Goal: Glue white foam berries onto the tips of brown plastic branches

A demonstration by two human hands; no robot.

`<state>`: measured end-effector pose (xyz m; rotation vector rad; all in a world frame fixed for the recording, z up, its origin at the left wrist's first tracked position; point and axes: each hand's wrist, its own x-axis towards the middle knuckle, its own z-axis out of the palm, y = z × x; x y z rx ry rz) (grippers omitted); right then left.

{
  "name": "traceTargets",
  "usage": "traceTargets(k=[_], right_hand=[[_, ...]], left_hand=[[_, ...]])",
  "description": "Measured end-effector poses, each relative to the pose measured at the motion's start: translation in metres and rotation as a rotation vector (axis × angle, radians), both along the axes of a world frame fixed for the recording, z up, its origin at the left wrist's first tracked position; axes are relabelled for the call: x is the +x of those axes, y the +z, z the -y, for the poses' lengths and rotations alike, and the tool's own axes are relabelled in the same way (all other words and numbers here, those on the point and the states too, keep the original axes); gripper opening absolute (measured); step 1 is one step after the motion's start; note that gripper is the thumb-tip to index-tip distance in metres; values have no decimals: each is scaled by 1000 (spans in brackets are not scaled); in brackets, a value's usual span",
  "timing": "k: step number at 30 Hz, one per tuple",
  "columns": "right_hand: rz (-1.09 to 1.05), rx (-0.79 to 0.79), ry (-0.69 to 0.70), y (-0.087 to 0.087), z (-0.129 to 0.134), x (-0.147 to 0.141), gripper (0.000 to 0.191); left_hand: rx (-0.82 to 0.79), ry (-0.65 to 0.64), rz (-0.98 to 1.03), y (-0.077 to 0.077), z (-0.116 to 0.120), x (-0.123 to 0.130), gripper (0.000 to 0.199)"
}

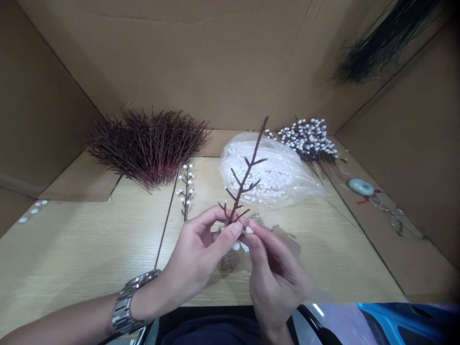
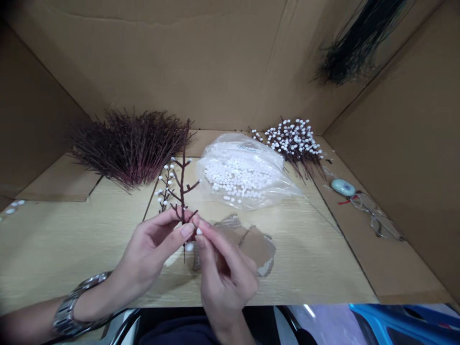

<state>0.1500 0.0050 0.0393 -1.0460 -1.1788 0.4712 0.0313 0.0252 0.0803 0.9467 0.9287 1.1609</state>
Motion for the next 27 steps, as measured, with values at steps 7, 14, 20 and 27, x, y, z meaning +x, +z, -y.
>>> traceTargets(k=[7,14,20,27], right_hand=[[-18,-18,33,0,-3,3,33],[-24,-28,17,-3,-3,1,29],[-18,-94,234,7,-8,35,39],[1046,-425,249,13,-107,98,30]], left_hand=[[16,4,-2,0,-3,1,12],[33,1,29,-1,-4,2,9],[-12,-32,-20,-4,-4,-1,13],[-40,-142,-104,-5,-3,-3,20]])
